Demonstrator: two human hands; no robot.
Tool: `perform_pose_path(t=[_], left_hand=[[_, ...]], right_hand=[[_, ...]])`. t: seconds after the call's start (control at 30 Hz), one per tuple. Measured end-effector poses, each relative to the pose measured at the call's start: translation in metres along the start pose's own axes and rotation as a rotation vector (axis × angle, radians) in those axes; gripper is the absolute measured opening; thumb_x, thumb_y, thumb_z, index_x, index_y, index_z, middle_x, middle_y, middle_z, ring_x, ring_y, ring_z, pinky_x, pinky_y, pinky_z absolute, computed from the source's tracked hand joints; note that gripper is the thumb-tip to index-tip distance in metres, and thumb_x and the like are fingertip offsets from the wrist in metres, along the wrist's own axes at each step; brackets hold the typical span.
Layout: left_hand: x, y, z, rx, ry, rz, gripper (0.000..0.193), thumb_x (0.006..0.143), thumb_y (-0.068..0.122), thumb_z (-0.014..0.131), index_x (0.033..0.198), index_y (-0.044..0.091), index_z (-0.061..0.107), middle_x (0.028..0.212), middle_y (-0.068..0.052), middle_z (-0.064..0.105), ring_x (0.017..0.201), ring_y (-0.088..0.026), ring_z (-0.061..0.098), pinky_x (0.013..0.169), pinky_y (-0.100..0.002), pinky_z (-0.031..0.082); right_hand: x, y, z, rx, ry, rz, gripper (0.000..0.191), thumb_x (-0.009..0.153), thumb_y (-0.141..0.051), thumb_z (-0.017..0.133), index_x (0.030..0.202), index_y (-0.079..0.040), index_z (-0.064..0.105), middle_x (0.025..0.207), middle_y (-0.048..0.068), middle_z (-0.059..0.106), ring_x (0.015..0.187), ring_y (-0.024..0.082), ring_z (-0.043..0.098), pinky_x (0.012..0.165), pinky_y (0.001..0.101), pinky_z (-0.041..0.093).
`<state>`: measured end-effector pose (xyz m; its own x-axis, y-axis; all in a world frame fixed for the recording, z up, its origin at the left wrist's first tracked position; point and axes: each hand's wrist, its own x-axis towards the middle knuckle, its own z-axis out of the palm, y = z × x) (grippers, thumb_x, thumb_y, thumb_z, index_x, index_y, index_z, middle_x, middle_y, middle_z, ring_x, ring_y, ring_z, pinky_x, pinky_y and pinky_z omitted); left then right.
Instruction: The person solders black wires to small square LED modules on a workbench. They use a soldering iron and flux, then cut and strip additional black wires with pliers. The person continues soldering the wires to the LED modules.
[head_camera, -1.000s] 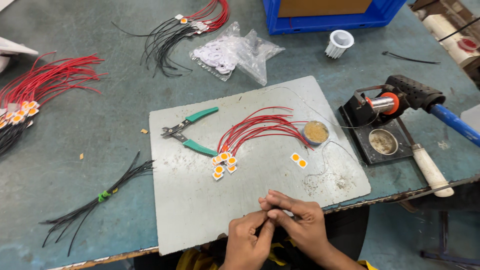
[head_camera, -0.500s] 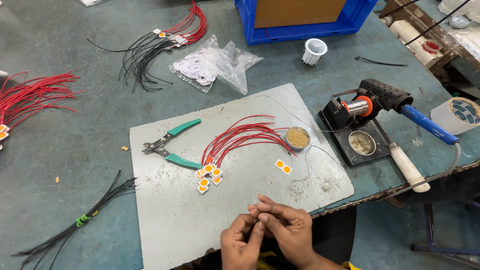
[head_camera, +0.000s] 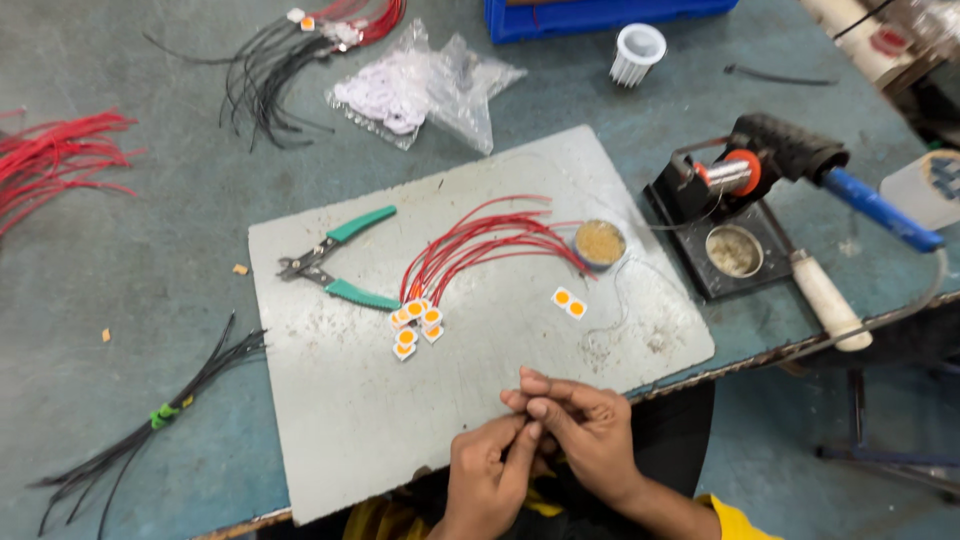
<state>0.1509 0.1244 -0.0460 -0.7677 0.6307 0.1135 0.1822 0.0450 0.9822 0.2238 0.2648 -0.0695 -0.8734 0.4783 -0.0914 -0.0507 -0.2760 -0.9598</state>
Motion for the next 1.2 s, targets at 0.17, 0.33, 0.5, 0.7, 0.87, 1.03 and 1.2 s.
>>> perform_pose_path(t=[0.17,0.33,0.5,0.7,0.87,1.03,1.2], left_hand=[[-0.001,0.014,-0.007,-0.086,0.051,-0.037,0.018,0.098,0.013,0.068,0.092,-0.003,0.074,0.065,-0.007,0.067,0.057,-0.014,0.062,0.054,-0.029,0.050],[-0.005,0.027,-0.030,-0.108,-0.052,-0.132,0.023,0.100,0.018,0.066,0.095,-0.003,0.075,0.070,-0.002,0.072,0.064,-0.009,0.066,0.060,-0.025,0.052],[-0.007,0.027,-0.035,-0.138,-0.049,-0.340,0.025,0.096,0.021,0.066,0.092,-0.002,0.076,0.063,-0.001,0.067,0.056,-0.006,0.059,0.052,-0.024,0.047],[-0.006,0.029,-0.036,-0.107,-0.025,-0.283,0.027,0.097,0.022,0.068,0.089,-0.002,0.076,0.059,-0.001,0.063,0.055,-0.005,0.053,0.050,-0.025,0.042],[-0.002,0.039,-0.037,-0.110,-0.039,-0.321,0.028,0.096,0.023,0.069,0.087,-0.002,0.076,0.056,-0.001,0.062,0.053,-0.006,0.055,0.050,-0.025,0.042],[-0.003,0.041,-0.037,-0.071,-0.022,-0.243,0.025,0.096,0.021,0.068,0.086,-0.001,0.076,0.058,-0.001,0.066,0.052,-0.007,0.059,0.049,-0.026,0.046],[-0.004,0.018,-0.030,-0.009,-0.034,-0.255,0.020,0.091,0.018,0.071,0.083,0.001,0.079,0.050,-0.003,0.064,0.045,-0.009,0.059,0.045,-0.027,0.045]], right_hand=[[0.022,-0.041,-0.022,-0.581,0.010,-0.327,0.040,0.089,-0.001,0.072,0.129,0.004,0.066,0.129,0.017,0.072,0.122,0.026,0.065,0.102,0.0375,0.054],[0.114,-0.101,-0.103,-0.694,0.009,-0.487,0.107,0.086,0.004,0.075,0.168,-0.012,0.008,0.166,0.021,0.041,0.160,0.032,0.038,0.126,0.0445,0.037],[0.152,-0.095,-0.128,-0.932,-0.136,-0.196,0.120,0.074,-0.008,0.083,0.165,-0.015,0.005,0.156,0.015,0.052,0.141,0.029,0.049,0.117,0.0423,0.039],[0.171,-0.095,-0.110,-1.061,-0.171,-0.299,0.126,0.065,-0.018,0.092,0.163,-0.013,0.013,0.144,0.006,0.063,0.140,0.025,0.048,0.118,0.0436,0.034],[0.172,-0.095,-0.111,-1.098,-0.122,-0.379,0.109,0.066,-0.015,0.096,0.156,-0.018,0.034,0.155,0.015,0.053,0.139,0.029,0.051,0.113,0.0420,0.043],[0.148,-0.087,-0.130,-0.673,0.059,-0.357,0.112,0.079,-0.003,0.083,0.165,-0.018,0.014,0.141,0.018,0.063,0.122,0.024,0.067,0.097,0.0384,0.057],[0.130,-0.068,-0.135,-0.407,0.054,-0.319,0.114,0.077,0.008,0.077,0.164,-0.019,0.008,0.140,0.020,0.060,0.119,0.023,0.067,0.097,0.0383,0.058]])
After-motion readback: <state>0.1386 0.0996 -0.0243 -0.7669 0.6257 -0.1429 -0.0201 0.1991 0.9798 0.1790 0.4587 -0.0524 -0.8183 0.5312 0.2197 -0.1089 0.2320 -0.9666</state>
